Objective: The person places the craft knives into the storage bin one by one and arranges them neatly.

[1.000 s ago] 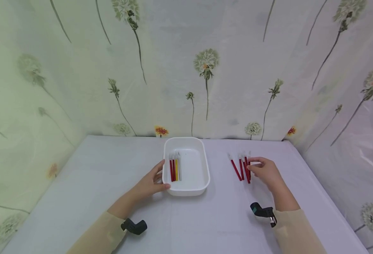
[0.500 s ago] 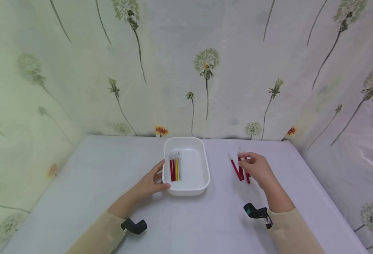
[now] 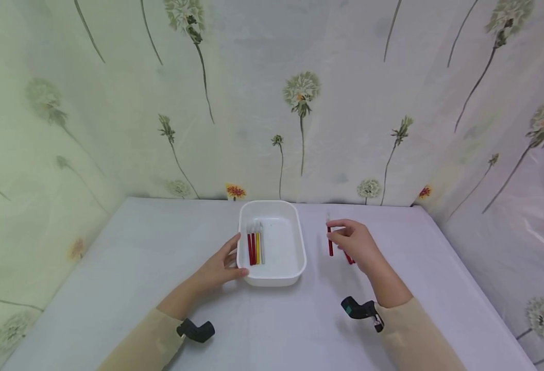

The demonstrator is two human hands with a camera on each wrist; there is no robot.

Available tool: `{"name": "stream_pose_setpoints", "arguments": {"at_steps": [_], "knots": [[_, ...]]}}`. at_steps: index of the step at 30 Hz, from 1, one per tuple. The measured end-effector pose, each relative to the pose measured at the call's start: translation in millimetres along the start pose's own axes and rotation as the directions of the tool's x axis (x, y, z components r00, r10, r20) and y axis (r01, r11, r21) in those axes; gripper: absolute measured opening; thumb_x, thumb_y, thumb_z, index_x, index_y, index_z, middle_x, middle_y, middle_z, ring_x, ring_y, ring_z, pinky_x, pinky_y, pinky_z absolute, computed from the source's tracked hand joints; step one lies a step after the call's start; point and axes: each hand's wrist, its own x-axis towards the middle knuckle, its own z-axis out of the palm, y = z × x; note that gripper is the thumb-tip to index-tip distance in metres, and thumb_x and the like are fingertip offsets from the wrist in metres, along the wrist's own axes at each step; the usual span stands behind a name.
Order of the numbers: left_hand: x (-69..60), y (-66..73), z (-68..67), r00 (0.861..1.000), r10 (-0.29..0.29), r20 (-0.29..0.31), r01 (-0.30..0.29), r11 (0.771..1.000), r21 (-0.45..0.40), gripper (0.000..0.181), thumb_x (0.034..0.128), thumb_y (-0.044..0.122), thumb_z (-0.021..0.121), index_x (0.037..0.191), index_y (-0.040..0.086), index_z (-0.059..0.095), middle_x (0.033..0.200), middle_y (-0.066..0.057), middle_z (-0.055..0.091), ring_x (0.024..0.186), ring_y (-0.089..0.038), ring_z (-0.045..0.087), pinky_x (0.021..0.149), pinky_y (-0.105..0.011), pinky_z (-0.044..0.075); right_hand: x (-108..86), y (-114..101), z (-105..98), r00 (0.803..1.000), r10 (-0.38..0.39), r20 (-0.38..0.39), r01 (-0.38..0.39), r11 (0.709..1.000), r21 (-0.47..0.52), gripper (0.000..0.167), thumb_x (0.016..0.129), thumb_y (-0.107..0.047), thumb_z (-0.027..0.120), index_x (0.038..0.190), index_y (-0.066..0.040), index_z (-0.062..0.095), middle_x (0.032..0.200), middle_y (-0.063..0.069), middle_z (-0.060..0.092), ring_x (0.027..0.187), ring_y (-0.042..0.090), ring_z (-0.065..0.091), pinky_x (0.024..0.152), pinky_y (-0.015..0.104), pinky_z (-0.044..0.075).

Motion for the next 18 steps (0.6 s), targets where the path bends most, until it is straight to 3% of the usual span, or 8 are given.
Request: {"name": "stream_pose_setpoints", "arguments": {"at_steps": [4, 11, 18], "knots": [[-0.1, -0.4, 0.1, 1.0, 0.001, -0.006, -0.001, 1.0, -0.001, 0.103, 0.0836, 0.03, 0.083, 0.162, 0.023, 0.016, 0.164, -0.012, 0.024, 0.145, -0.035, 0.035, 0.103, -0.049, 0.048, 3.0, -7.4, 9.7, 1.0, 0.001, 0.026, -0.001, 1.0, 0.007, 0.044, 0.098, -0.027, 0.064, 0.139, -0.014, 0.057, 0.127, 0.019, 0.063, 0.111, 0.04, 0.056, 0.077, 0.042, 0.055], [-0.9, 0.9, -0.1, 1.0, -0.002, -0.01, 0.002, 1.0, -0.002, 0.102, 0.0845, 0.029, 0.082, 0.162, 0.023, 0.016, 0.164, -0.013, 0.025, 0.145, -0.035, 0.036, 0.102, -0.049, 0.048, 8.5, -23.1, 25.5, 0.997, -0.039, 0.063, 0.037, 0.999, 0.023, 0.041, 0.097, -0.022, 0.065, 0.136, -0.01, 0.06, 0.121, 0.017, 0.065, 0.108, 0.039, 0.059, 0.096, 0.055, 0.05], [-1.2, 1.3, -0.2, 1.0, 0.011, -0.003, -0.011, 1.0, -0.007, 0.101, 0.0852, 0.026, 0.082, 0.162, 0.022, 0.016, 0.164, -0.013, 0.025, 0.145, -0.035, 0.035, 0.103, -0.049, 0.048, 11.3, -31.4, 37.5, 0.995, -0.04, 0.096, 0.039, 0.999, 0.014, 0.041, 0.097, -0.022, 0.065, 0.136, -0.01, 0.06, 0.123, 0.017, 0.065, 0.107, 0.036, 0.059, 0.098, 0.055, 0.05]]}}
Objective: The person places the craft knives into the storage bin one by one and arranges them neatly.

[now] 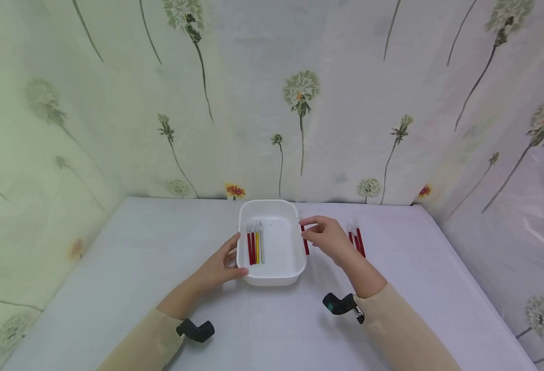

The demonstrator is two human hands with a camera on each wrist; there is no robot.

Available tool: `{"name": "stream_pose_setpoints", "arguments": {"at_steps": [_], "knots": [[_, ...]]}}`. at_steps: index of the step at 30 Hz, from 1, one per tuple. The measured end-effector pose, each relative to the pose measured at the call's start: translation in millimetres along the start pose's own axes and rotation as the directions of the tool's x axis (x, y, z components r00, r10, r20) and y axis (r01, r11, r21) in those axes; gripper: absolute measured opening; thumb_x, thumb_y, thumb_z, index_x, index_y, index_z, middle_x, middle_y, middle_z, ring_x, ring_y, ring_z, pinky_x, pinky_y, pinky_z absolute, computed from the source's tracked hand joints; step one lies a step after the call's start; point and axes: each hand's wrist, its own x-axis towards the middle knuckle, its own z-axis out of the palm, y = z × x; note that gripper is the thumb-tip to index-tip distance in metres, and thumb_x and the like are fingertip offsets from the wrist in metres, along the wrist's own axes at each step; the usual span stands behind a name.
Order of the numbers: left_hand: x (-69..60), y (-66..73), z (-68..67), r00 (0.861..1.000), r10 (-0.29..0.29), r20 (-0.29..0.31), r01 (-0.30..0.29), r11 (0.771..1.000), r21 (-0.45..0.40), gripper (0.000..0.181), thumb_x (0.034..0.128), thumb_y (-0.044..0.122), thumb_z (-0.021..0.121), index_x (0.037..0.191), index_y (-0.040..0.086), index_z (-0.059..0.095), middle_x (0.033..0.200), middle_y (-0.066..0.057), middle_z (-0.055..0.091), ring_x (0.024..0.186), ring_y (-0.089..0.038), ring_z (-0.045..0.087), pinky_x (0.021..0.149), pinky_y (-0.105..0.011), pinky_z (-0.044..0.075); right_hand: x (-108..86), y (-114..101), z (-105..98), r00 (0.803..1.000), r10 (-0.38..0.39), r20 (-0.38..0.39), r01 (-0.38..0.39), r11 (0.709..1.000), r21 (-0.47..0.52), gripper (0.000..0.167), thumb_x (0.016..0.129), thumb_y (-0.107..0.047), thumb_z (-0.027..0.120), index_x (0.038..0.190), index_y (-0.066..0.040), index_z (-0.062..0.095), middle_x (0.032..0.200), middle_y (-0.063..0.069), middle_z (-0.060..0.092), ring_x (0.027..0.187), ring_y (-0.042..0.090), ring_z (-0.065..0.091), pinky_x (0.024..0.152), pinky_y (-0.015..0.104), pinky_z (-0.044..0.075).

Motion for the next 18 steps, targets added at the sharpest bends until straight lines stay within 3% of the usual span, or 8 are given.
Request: {"name": "stream_pose_setpoints", "arguments": {"at_steps": [18], "knots": [[0.7, -2.0, -0.7, 1.0, -0.008, 0.008, 0.009, 1.0, -0.024, 0.104, 0.0832, 0.029, 0.083, 0.162, 0.023, 0.015, 0.164, -0.012, 0.024, 0.145, -0.035, 0.036, 0.102, -0.047, 0.049, 13.3, -15.6, 25.5, 0.999, 0.019, 0.05, -0.02, 1.0, 0.022, 0.04, 0.096, -0.018, 0.066, 0.134, -0.008, 0.061, 0.116, 0.015, 0.066, 0.105, 0.033, 0.06, 0.098, 0.051, 0.051]]}}
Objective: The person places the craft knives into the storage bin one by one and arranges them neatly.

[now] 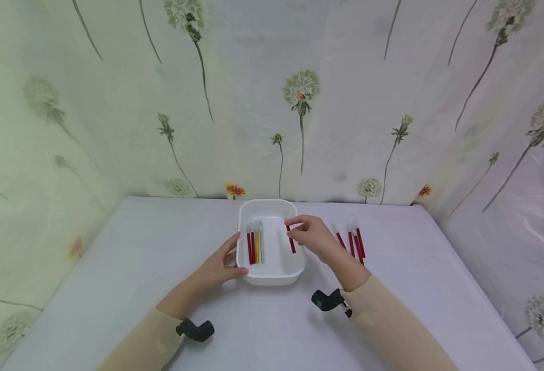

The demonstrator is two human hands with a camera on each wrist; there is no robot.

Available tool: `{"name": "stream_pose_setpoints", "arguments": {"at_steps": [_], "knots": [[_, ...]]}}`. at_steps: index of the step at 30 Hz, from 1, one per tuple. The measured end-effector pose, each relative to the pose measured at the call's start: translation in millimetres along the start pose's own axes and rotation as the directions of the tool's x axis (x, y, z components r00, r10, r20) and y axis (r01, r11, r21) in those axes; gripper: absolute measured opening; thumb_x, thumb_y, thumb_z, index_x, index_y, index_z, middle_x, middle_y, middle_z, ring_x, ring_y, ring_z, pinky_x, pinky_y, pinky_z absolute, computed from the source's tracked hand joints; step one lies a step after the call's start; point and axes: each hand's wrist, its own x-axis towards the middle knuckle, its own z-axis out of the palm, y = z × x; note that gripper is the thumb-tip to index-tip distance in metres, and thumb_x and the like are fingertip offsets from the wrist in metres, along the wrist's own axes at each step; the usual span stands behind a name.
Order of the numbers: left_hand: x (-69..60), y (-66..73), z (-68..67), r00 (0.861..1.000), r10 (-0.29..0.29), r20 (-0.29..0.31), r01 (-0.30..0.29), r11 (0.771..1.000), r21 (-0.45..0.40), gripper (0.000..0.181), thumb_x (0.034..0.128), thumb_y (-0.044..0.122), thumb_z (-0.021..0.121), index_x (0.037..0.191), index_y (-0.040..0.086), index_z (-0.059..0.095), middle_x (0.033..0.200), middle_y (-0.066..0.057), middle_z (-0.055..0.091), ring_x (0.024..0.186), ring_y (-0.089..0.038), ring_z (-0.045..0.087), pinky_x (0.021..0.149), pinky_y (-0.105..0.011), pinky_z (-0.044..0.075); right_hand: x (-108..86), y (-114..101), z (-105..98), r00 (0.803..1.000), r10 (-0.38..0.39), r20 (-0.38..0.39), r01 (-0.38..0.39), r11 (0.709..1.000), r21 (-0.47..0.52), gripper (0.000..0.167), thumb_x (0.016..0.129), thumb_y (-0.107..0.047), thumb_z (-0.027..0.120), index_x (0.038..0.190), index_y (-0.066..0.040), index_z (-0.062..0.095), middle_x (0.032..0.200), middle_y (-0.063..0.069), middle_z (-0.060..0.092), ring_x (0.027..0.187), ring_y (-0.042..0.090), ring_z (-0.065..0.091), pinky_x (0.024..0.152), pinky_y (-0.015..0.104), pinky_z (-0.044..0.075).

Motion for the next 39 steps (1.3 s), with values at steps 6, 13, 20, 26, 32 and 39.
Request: {"name": "stream_pose_setpoints", "arguments": {"at_steps": [6, 13, 20, 26, 32, 39], "knots": [[0.4, -0.2, 0.4, 1.0, 0.003, 0.0, -0.003, 1.0, -0.012, 0.104, 0.0835, 0.027, 0.083, 0.162, 0.023, 0.016, 0.164, -0.011, 0.024, 0.145, -0.035, 0.035, 0.103, -0.047, 0.048, 10.2, 0.1, 11.3, 1.0, 0.005, 0.009, -0.005, 1.0, 0.022, 0.039, 0.095, -0.017, 0.066, 0.133, -0.007, 0.062, 0.113, 0.015, 0.066, 0.103, 0.031, 0.06, 0.094, 0.044, 0.054], [-0.5, 2.3, 0.1, 1.0, -0.006, 0.0, 0.006, 1.0, -0.015, 0.103, 0.0844, 0.028, 0.082, 0.162, 0.022, 0.015, 0.165, -0.011, 0.023, 0.145, -0.035, 0.034, 0.102, -0.048, 0.048, 20.7, -3.7, 25.3, 1.0, 0.014, 0.026, -0.016, 0.999, 0.048, 0.038, 0.095, -0.014, 0.066, 0.132, -0.004, 0.062, 0.115, 0.016, 0.066, 0.102, 0.031, 0.061, 0.095, 0.044, 0.054], [-0.4, 3.4, 0.1, 1.0, -0.007, 0.001, 0.007, 1.0, -0.01, 0.101, 0.0859, 0.025, 0.081, 0.162, 0.022, 0.015, 0.165, -0.011, 0.023, 0.145, -0.035, 0.034, 0.103, -0.048, 0.048, 32.3, -3.1, 42.3, 0.998, 0.052, 0.035, -0.055, 0.996, 0.077, 0.035, 0.095, -0.012, 0.067, 0.129, -0.005, 0.064, 0.114, 0.015, 0.066, 0.097, 0.028, 0.06, 0.093, 0.038, 0.055], [0.9, 1.8, 0.0, 1.0, -0.002, 0.009, 0.002, 1.0, -0.01, 0.101, 0.0861, 0.022, 0.081, 0.162, 0.021, 0.014, 0.165, -0.012, 0.022, 0.145, -0.036, 0.034, 0.103, -0.047, 0.048, 38.7, 0.2, 53.9, 0.997, 0.059, 0.039, -0.063, 0.993, 0.101, 0.034, 0.094, -0.009, 0.066, 0.127, -0.003, 0.065, 0.107, 0.014, 0.066, 0.088, 0.022, 0.057, 0.08, 0.029, 0.054], [2.3, 0.2, -0.4, 1.0, 0.0, 0.004, 0.001, 1.0, -0.016, 0.1, 0.0864, 0.021, 0.08, 0.162, 0.021, 0.015, 0.164, -0.012, 0.023, 0.145, -0.036, 0.035, 0.102, -0.047, 0.049, 42.6, 1.0, 61.3, 0.999, 0.046, 0.013, -0.048, 0.991, 0.126, 0.032, 0.093, -0.005, 0.065, 0.125, 0.002, 0.065, 0.096, 0.011, 0.064, 0.075, 0.016, 0.054, 0.067, 0.023, 0.049], [2.6, -0.2, 0.0, 1.0, 0.007, 0.004, -0.007, 1.0, -0.016, 0.1, 0.0864, 0.022, 0.081, 0.162, 0.021, 0.016, 0.164, -0.012, 0.023, 0.144, -0.036, 0.036, 0.102, -0.047, 0.049, 45.9, 6.3, 68.2, 0.997, 0.076, 0.003, -0.076, 0.994, 0.078, 0.03, 0.093, -0.007, 0.065, 0.123, -0.002, 0.066, 0.081, 0.005, 0.055, 0.067, 0.014, 0.05, 0.06, 0.024, 0.043]]}}
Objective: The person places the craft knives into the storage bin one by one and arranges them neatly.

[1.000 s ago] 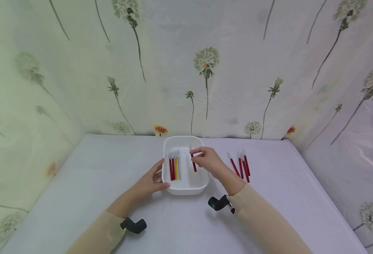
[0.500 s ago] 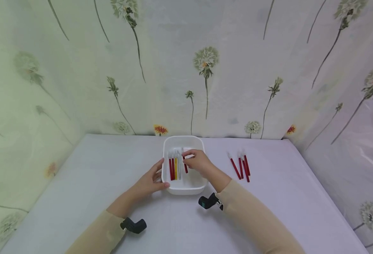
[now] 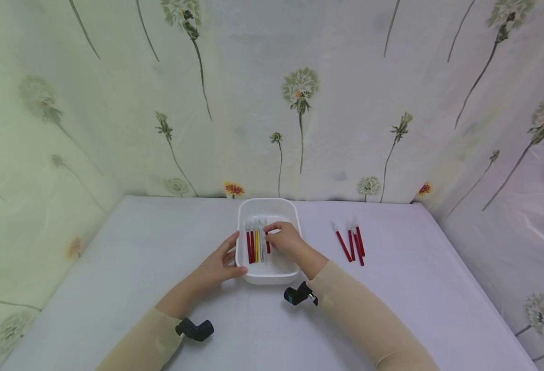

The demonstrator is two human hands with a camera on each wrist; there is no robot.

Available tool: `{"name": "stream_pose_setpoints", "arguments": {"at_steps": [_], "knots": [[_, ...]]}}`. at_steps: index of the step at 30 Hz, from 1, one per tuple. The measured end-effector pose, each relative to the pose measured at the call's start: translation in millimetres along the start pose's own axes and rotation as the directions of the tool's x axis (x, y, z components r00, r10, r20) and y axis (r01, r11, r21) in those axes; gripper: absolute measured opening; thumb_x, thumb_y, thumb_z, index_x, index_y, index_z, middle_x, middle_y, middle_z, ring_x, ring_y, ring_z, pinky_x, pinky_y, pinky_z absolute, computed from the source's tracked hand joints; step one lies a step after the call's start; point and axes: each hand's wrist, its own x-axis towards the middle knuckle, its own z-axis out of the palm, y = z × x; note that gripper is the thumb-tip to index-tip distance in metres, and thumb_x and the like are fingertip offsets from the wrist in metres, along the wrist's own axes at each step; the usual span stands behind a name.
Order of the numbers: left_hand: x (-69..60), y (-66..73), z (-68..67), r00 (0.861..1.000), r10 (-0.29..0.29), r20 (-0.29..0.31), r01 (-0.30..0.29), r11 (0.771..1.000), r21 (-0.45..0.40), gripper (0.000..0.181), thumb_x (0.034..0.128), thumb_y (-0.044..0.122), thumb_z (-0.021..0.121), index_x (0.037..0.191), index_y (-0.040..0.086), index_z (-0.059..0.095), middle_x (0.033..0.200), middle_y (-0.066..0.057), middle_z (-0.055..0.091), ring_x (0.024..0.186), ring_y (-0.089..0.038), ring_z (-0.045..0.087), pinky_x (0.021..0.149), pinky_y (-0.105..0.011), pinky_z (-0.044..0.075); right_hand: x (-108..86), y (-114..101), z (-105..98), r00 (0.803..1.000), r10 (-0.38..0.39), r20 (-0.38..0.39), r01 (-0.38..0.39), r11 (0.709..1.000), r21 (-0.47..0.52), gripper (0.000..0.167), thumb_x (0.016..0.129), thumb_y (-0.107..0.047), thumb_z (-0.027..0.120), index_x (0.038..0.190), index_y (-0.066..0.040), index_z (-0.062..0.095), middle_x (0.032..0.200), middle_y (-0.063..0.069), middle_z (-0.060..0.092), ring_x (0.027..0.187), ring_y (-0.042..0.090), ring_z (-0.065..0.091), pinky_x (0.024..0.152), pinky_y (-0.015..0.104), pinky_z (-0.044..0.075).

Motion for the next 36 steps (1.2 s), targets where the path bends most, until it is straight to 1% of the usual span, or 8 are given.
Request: {"name": "stream_pose_setpoints", "arguments": {"at_steps": [5, 10, 16, 18, 23, 27, 33, 36], "knots": [[-0.6, 0.3, 0.4, 1.0, 0.003, -0.002, -0.003, 1.0, 0.008, 0.098, 0.0872, 0.022, 0.08, 0.162, 0.022, 0.016, 0.164, -0.011, 0.024, 0.145, -0.036, 0.036, 0.102, -0.047, 0.049, 1.6, 1.9, 1.7, 1.0, -0.016, -0.009, 0.015, 1.0, -0.026, 0.03, 0.093, -0.007, 0.065, 0.122, -0.002, 0.066, 0.079, 0.006, 0.055, 0.065, 0.014, 0.051, 0.058, 0.023, 0.044], [-1.9, 1.7, 0.8, 1.0, 0.006, 0.0, -0.006, 1.0, 0.014, 0.098, 0.0877, 0.022, 0.079, 0.162, 0.021, 0.016, 0.164, -0.012, 0.024, 0.144, -0.036, 0.036, 0.102, -0.047, 0.049, 3.6, 2.9, 2.8, 1.0, -0.008, -0.005, 0.008, 0.999, -0.038, 0.031, 0.094, -0.008, 0.063, 0.124, -0.002, 0.065, 0.077, 0.006, 0.055, 0.064, 0.015, 0.052, 0.058, 0.024, 0.045], [-2.3, 2.2, 1.5, 1.0, 0.005, 0.0, -0.005, 1.0, 0.019, 0.098, 0.0879, 0.021, 0.079, 0.162, 0.021, 0.015, 0.164, -0.012, 0.023, 0.144, -0.036, 0.036, 0.102, -0.047, 0.049, 8.6, 7.9, 5.5, 0.999, -0.031, -0.03, 0.029, 0.998, -0.053, 0.029, 0.092, -0.006, 0.064, 0.121, -0.002, 0.068, 0.072, 0.005, 0.056, 0.06, 0.014, 0.051, 0.055, 0.023, 0.043], [-2.3, 1.8, 1.5, 1.0, 0.011, 0.003, -0.011, 1.0, 0.016, 0.098, 0.0879, 0.021, 0.079, 0.162, 0.02, 0.015, 0.165, -0.011, 0.023, 0.144, -0.036, 0.036, 0.102, -0.047, 0.049, 9.3, 8.7, 6.5, 0.999, -0.024, -0.036, 0.022, 0.998, -0.059, 0.029, 0.092, -0.006, 0.065, 0.12, -0.003, 0.068, 0.071, 0.004, 0.055, 0.06, 0.013, 0.05, 0.054, 0.023, 0.042], [-2.3, 2.5, 1.6, 1.0, 0.011, 0.002, -0.011, 1.0, 0.012, 0.097, 0.0883, 0.019, 0.079, 0.162, 0.02, 0.015, 0.165, -0.012, 0.022, 0.145, -0.036, 0.035, 0.103, -0.046, 0.048, 9.9, 9.9, 7.7, 0.999, -0.008, -0.037, 0.005, 0.997, -0.074, 0.029, 0.093, -0.007, 0.066, 0.121, -0.005, 0.068, 0.074, 0.004, 0.057, 0.061, 0.012, 0.051, 0.056, 0.022, 0.043], [-2.7, 3.0, 1.6, 1.0, 0.0, -0.004, 0.0, 1.0, 0.013, 0.097, 0.0882, 0.018, 0.079, 0.162, 0.021, 0.015, 0.165, -0.012, 0.022, 0.145, -0.036, 0.035, 0.103, -0.046, 0.048, 10.2, 9.8, 8.2, 0.999, -0.022, -0.031, 0.02, 0.997, -0.07, 0.028, 0.092, -0.006, 0.066, 0.12, -0.003, 0.068, 0.077, 0.005, 0.059, 0.063, 0.012, 0.052, 0.056, 0.021, 0.044], [-2.2, 2.0, 1.2, 1.0, -0.001, -0.003, 0.001, 1.0, 0.004, 0.098, 0.0879, 0.017, 0.079, 0.162, 0.021, 0.015, 0.165, -0.011, 0.022, 0.145, -0.036, 0.035, 0.103, -0.046, 0.048, 10.4, 8.0, 8.9, 1.0, 0.008, -0.025, -0.01, 0.997, -0.076, 0.027, 0.092, -0.007, 0.067, 0.119, -0.005, 0.069, 0.093, 0.009, 0.063, 0.07, 0.015, 0.055, 0.059, 0.022, 0.047], [-2.1, 1.4, 0.9, 1.0, 0.013, 0.008, -0.013, 1.0, -0.004, 0.098, 0.0879, 0.015, 0.078, 0.162, 0.019, 0.014, 0.165, -0.013, 0.021, 0.145, -0.037, 0.034, 0.103, -0.047, 0.048, 10.0, 8.1, 9.1, 0.999, 0.026, -0.02, -0.028, 0.995, -0.093, 0.027, 0.093, -0.008, 0.067, 0.119, -0.007, 0.069, 0.098, 0.011, 0.064, 0.073, 0.016, 0.056, 0.06, 0.023, 0.048]]}}
